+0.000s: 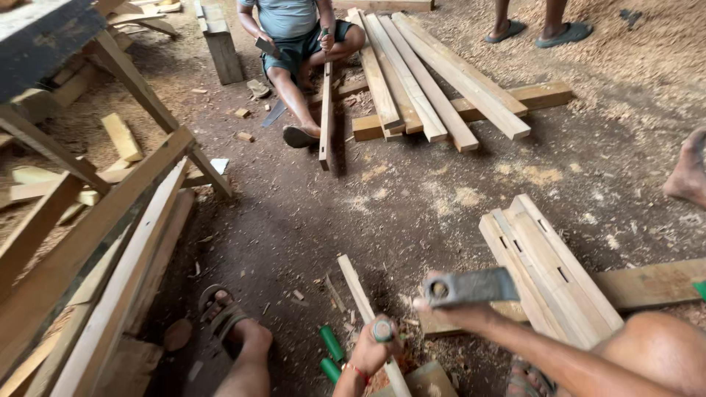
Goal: The person carves a hole into a piece of wood by striking a chisel with a hammer while sitting on the floor.
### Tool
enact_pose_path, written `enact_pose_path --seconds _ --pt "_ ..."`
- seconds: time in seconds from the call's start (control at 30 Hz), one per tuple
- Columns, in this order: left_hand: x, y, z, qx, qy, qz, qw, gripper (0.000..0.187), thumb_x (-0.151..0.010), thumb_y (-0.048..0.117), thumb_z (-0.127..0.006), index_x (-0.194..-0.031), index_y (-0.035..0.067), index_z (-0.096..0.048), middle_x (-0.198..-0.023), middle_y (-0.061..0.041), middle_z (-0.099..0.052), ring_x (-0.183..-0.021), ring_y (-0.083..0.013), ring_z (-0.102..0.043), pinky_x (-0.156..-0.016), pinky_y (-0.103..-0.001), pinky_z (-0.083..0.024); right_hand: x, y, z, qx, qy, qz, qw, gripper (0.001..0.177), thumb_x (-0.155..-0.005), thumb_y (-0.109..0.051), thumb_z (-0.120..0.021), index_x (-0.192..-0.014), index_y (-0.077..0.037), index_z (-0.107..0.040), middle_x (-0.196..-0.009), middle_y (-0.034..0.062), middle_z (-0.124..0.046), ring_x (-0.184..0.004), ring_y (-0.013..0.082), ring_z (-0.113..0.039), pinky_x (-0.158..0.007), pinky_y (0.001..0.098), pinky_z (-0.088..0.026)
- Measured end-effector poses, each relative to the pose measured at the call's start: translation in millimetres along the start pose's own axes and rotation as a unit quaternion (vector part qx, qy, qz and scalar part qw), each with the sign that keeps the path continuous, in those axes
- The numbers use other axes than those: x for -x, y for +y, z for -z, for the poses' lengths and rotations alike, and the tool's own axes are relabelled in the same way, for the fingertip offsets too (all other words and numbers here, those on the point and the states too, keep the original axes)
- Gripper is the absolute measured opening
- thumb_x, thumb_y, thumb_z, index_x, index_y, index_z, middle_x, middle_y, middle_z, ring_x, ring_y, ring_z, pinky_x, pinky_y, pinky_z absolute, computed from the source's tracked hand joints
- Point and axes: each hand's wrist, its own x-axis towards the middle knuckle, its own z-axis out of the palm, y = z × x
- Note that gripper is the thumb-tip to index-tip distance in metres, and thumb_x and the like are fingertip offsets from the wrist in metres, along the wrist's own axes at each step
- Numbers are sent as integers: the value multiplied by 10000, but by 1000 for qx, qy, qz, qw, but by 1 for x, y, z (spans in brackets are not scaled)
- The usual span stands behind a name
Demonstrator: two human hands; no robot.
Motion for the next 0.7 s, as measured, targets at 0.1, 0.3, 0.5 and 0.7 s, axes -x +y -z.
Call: enact_pose_path --seconds 0.1,0.3,0.5,0.7 --pt "-11 -11 1 30 42 -64 997 224 -732 -123 -626 -835 76 -616 -768 -7 -673 -688 -116 -628 -608 -297 -533 12 -2 11 37 -22 -256 966 303 -1023 -422 -637 -1115 -242 -411 -738 39 -574 -642 201 -562 -589 321 -511" --pt "-7 -9 -10 -25 123 -98 987 188 -697 -78 -663 -796 75 -616 -754 3 -669 -693 -113 -632 -626 -285 -548 -5 20 25 -115 106 -130 979 241 -872 -383 -748 -891 -150 -694 -834 -6 -743 -825 122 -710 -785 361 -582" --pt "16 6 -35 -17 157 -53 986 98 -801 15 -630 -827 105 -602 -752 2 -621 -681 -108 -592 -600 -284 -496 -10 13 54 1 34 -128 991 318 -867 -459 -739 -846 -142 -735 -861 38 -788 -818 143 -744 -805 348 -608" --pt "12 17 -42 -27 163 -110 980 98 -786 34 -665 -848 86 -610 -751 5 -620 -706 -110 -575 -624 -302 -502 -2 7 87 39 -92 -18 995 305 -822 -436 -762 -874 -136 -740 -926 18 -787 -891 135 -756 -818 388 -633"
